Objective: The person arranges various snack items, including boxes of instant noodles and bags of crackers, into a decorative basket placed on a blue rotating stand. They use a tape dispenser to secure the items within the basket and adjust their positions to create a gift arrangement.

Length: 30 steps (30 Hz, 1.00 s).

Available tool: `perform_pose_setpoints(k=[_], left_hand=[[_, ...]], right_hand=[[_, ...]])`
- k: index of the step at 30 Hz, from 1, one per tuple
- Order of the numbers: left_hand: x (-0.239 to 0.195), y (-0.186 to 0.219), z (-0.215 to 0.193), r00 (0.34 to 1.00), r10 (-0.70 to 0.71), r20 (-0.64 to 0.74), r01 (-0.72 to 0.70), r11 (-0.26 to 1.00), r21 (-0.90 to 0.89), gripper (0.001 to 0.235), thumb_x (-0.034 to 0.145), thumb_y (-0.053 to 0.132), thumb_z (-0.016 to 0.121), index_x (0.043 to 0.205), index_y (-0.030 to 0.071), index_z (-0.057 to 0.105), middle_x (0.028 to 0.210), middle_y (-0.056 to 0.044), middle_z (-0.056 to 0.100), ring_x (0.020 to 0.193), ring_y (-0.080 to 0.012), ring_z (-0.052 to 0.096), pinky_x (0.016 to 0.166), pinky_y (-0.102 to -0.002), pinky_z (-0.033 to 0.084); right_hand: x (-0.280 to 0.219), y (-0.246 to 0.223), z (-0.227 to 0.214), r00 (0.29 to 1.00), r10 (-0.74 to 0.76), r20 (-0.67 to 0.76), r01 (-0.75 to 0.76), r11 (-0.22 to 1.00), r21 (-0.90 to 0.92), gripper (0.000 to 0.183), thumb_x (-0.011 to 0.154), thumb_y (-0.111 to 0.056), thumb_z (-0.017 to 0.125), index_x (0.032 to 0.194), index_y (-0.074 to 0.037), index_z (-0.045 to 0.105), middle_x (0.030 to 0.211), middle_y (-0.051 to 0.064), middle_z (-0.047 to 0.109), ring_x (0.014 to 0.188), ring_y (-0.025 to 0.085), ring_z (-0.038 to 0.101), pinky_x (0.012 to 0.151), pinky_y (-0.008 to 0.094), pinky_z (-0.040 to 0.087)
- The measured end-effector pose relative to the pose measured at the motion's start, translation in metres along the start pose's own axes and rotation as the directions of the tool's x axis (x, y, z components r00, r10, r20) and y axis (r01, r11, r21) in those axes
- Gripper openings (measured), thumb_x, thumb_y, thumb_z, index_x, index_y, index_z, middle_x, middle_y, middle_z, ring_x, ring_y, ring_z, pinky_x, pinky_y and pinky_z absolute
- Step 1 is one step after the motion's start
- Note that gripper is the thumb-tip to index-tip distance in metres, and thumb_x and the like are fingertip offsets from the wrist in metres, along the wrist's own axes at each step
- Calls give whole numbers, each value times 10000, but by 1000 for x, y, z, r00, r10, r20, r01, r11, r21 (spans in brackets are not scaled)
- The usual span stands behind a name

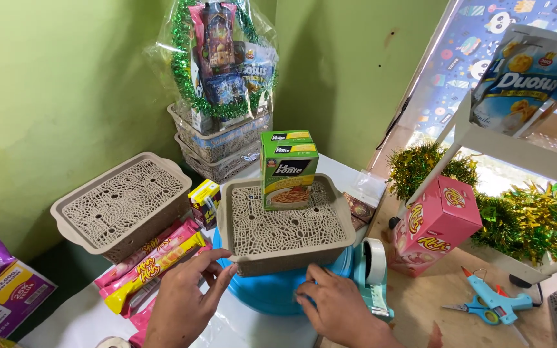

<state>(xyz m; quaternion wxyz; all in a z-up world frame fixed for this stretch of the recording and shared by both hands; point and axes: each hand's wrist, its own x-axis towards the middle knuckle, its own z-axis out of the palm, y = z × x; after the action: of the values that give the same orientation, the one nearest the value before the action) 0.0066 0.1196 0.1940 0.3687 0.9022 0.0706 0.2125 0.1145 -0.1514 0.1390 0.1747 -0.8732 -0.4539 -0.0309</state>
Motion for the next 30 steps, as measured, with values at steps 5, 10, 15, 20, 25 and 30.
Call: perform_pose_setpoints(k=[5,10,15,20,25,30], left_hand=[[0,-2,2,1000,14,6,-14,1000,18,315,886,436,705,1115,227,761,714,56,751,618,-132,669,676,-333,544],[-1,2,-1,1000,1,4,0,1000,-8,310,878,431,719,1104,227,772,709,56,749,610,-117,658,661,-311,544],[0,1,-4,1000,7,-4,-7,1000,-8,314,877,433,719,1098,217,769,697,60,751,593,-116,661,672,-300,550],[3,-1,-2,999,-32,29,31,999,29,316,873,452,712,1105,244,760,702,69,766,591,-127,678,666,-314,548],[3,-2,-4,987,40,-158,-37,999,20,265,872,372,727,1035,171,784,829,25,778,710,-145,694,742,-327,559],[2,8,-12,955,74,-286,-79,997,-6,203,884,271,725,994,105,761,940,-31,783,823,-169,731,784,-338,558]], right_hand=[[2,24,7,982,154,112,-136,979,-154,194,964,-324,587,937,-187,722,894,31,591,858,304,651,639,537,501],[4,43,-14,932,340,123,-293,911,-290,179,949,-393,598,996,-234,666,945,24,723,820,343,710,719,546,538],[-7,38,-69,945,252,-209,-270,961,-60,283,896,-194,567,1114,-249,738,1029,-19,826,795,278,779,742,479,570],[-21,26,-108,907,315,-281,-300,949,96,240,922,-243,649,1111,-173,778,951,9,796,425,88,560,431,277,472],[-30,20,-84,917,102,386,-122,992,28,283,926,-404,669,1181,-290,711,1248,-88,666,963,165,710,803,399,563],[-28,11,-20,689,-51,723,-27,995,97,245,1010,-396,560,1077,-165,611,1664,-3,269,1028,378,643,729,570,510]])
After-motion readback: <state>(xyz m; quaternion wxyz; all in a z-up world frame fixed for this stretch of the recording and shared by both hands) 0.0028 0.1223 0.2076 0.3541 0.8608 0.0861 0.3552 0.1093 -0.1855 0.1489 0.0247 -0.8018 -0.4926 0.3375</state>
